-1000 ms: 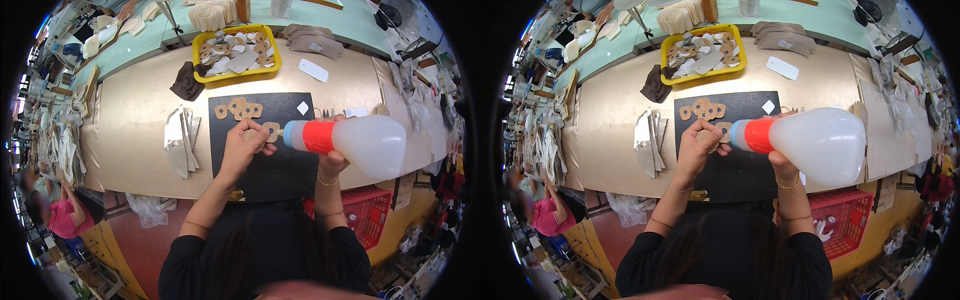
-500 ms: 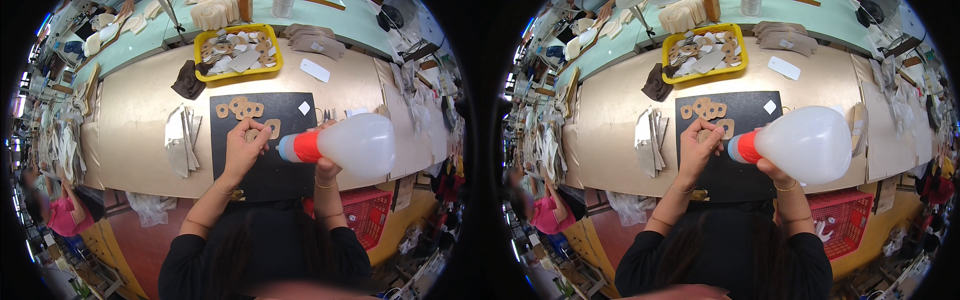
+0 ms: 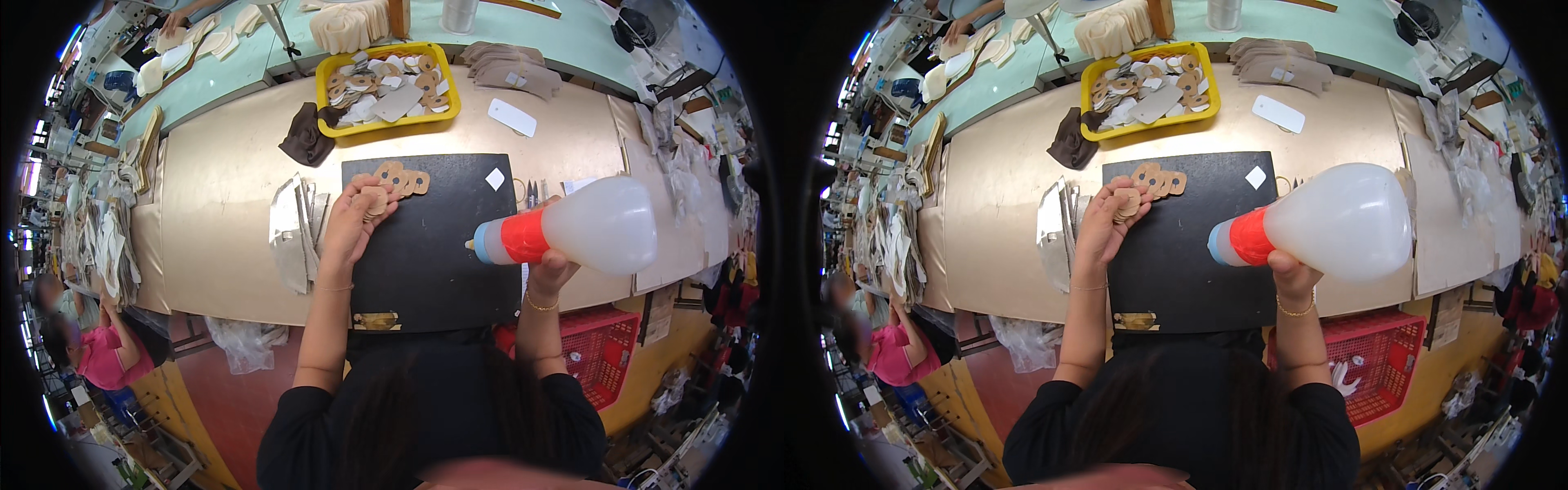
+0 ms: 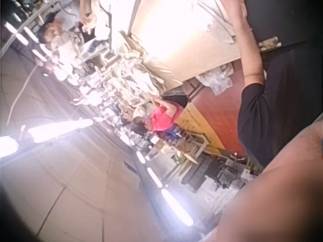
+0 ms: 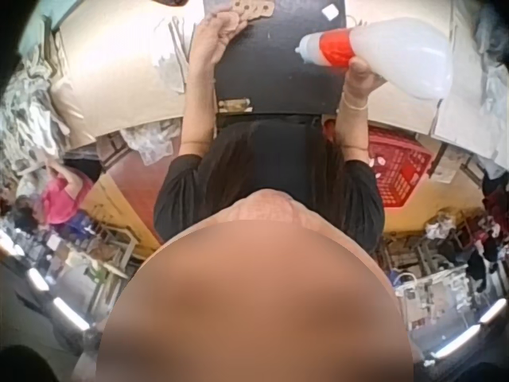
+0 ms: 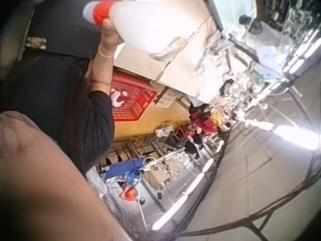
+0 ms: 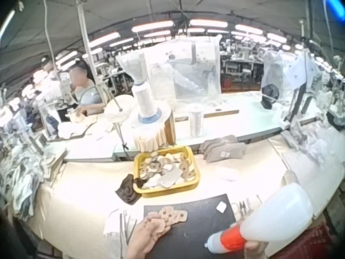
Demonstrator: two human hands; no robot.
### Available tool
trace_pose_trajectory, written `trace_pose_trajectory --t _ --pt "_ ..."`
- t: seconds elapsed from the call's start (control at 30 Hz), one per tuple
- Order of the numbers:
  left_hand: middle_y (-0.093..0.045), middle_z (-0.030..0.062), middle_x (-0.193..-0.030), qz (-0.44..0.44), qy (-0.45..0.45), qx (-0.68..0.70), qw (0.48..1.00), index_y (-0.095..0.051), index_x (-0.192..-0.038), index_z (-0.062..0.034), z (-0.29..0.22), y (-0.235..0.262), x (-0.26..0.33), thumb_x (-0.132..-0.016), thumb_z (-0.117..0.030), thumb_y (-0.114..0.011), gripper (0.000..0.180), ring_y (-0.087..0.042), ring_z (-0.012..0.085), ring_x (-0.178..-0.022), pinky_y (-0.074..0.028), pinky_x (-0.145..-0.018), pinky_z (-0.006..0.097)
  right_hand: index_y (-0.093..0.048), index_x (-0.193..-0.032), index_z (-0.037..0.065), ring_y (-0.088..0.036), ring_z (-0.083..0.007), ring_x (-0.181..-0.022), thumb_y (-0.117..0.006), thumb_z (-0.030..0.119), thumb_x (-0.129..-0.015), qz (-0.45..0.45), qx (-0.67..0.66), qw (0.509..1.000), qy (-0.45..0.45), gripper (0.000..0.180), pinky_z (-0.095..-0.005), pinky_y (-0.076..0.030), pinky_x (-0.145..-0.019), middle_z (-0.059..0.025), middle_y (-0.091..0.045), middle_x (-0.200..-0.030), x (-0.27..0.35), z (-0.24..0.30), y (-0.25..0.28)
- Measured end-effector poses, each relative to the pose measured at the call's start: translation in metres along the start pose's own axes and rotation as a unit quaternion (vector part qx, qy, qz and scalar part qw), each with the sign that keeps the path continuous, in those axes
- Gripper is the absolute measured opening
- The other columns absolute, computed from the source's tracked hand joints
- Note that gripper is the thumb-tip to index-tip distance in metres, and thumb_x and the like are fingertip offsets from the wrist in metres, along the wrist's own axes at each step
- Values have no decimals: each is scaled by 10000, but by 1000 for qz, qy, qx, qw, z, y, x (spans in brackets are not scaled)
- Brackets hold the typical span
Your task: The person cuts small fabric pieces using scissors and then applies glue to circular cardboard pieces. The person places the glued pieces on a black work mat.
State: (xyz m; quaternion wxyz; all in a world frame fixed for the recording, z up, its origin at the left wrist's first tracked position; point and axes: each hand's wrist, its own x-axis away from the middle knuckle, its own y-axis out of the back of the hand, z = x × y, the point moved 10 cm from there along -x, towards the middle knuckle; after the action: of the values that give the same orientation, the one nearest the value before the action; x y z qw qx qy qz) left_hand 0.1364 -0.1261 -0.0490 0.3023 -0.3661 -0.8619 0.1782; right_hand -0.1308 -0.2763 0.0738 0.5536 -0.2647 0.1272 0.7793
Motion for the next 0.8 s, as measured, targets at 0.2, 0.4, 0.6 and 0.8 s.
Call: trace_pose_trajectory --t 0.2,0.4,0.6,0.8 --pt "-647 208 -1088 77 -2 -66 995 -524 -1183 74 2 -46 30 -929 -51 -603 295 -690 267 -939 -600 -778 301 -471 -1244 -11 -644 -259 -920 -762 596 -719 2 -93 995 -45 854 -430 -585 -807 -134 -574 -1087 -6 3 -25" --pt "-660 69 -798 74 -32 -190 978 -645 -1024 42 3 -75 47 -907 -134 -664 212 -649 111 -654 -540 -567 225 -466 -1240 -2 -653 -265 -935 -783 594 -692 17 -109 993 -38 870 -447 -568 -851 -126 -596 -1076 -17 14 -45" --pt "-627 32 -726 77 -26 -220 972 -657 -987 17 4 -85 49 -916 -151 -641 183 -586 69 -586 -500 -527 212 -490 -1215 44 -617 -243 -1033 -846 518 -635 82 -193 975 -66 830 -432 -542 -910 -63 -541 -1118 -14 11 -56" --pt "-620 18 -707 77 -20 -231 970 -666 -1028 3 3 -84 52 -925 -149 -622 189 -564 54 -572 -464 -501 204 -499 -1213 58 -596 -224 -1068 -863 514 -608 116 -206 970 -58 840 -422 -531 -930 -46 -514 -1124 -15 11 -61"
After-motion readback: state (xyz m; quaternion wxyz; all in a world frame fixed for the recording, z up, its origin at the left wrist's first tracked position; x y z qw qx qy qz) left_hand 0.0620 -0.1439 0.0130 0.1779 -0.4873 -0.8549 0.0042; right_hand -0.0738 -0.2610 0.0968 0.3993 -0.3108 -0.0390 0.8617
